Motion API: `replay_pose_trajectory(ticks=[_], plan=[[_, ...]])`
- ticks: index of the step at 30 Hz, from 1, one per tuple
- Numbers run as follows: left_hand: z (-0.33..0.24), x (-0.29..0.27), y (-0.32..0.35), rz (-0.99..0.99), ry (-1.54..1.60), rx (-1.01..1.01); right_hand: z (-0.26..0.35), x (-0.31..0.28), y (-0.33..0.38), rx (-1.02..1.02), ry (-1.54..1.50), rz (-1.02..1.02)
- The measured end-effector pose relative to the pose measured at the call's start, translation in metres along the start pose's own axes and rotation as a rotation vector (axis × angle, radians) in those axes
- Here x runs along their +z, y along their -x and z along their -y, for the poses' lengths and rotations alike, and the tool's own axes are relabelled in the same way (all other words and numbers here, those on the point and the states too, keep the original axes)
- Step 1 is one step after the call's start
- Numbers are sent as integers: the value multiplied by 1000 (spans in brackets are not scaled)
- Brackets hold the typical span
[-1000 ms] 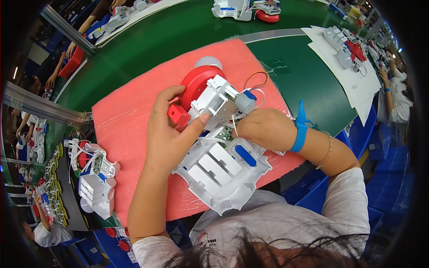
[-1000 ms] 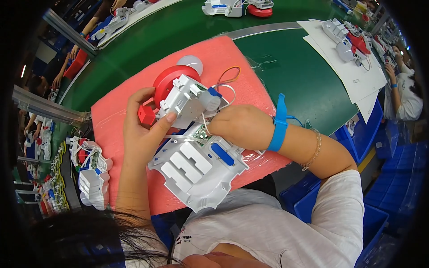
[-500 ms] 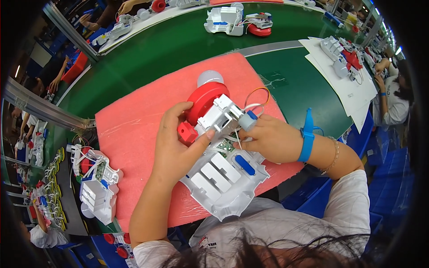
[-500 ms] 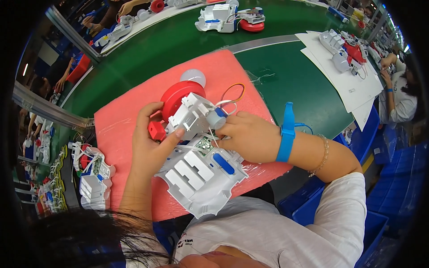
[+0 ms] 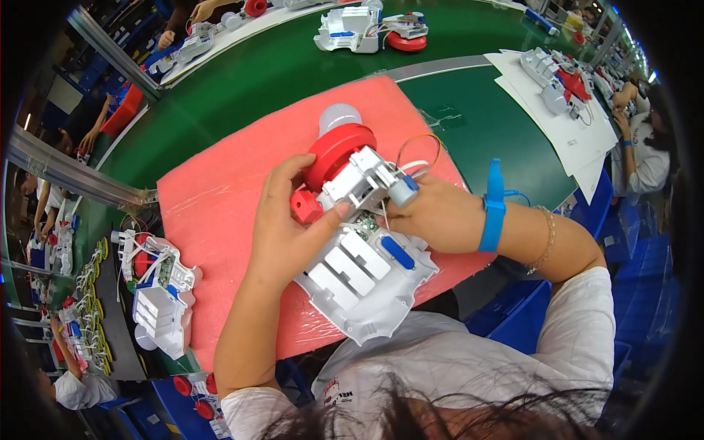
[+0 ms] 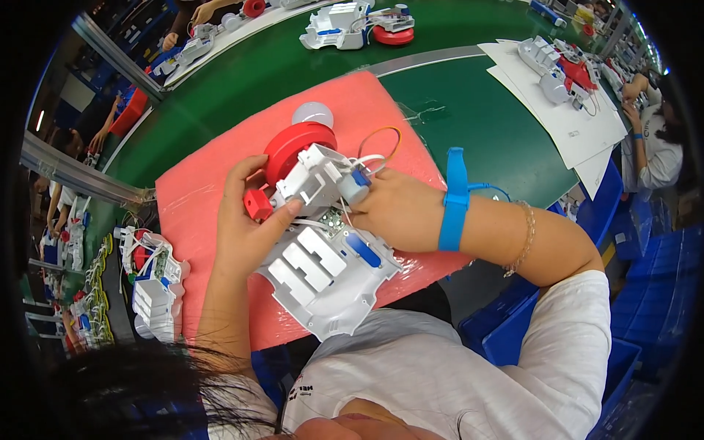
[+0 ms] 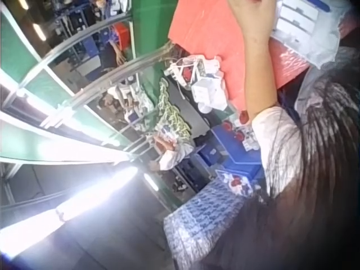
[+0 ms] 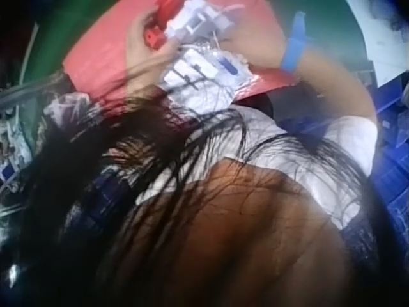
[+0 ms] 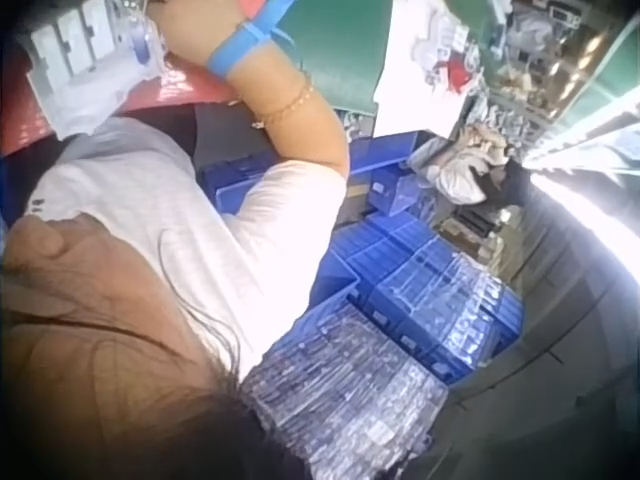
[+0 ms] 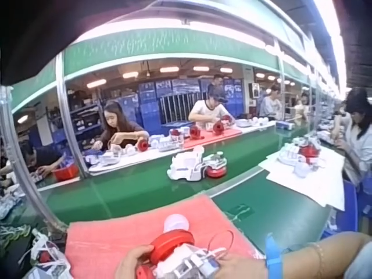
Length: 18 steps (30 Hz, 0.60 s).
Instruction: Assembling electrical light fixtures by installing components like PCBs and wiring into plastic housings.
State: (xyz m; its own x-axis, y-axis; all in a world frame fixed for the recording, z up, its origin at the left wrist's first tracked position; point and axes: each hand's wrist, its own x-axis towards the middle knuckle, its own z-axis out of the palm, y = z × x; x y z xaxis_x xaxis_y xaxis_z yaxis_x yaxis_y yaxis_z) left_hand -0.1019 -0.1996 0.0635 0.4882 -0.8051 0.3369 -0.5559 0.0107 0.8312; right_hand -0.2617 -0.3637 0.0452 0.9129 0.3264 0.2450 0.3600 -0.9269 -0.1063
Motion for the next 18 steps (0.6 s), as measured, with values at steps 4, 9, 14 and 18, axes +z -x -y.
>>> replay_pose_trajectory(ticks=[4, 9, 14, 18], plan=[[3, 0, 1, -17, 25, -34, -4, 0, 8, 62, -166, 23], [3, 0, 1, -41, 6, -16, 3, -2, 9, 122, -225, 1], [3, 0, 3, -31, 24, -8, 3, -1, 7, 104, -168, 30], [5, 0, 3, -18, -35, 47, 3, -1, 4, 67, -92, 75]])
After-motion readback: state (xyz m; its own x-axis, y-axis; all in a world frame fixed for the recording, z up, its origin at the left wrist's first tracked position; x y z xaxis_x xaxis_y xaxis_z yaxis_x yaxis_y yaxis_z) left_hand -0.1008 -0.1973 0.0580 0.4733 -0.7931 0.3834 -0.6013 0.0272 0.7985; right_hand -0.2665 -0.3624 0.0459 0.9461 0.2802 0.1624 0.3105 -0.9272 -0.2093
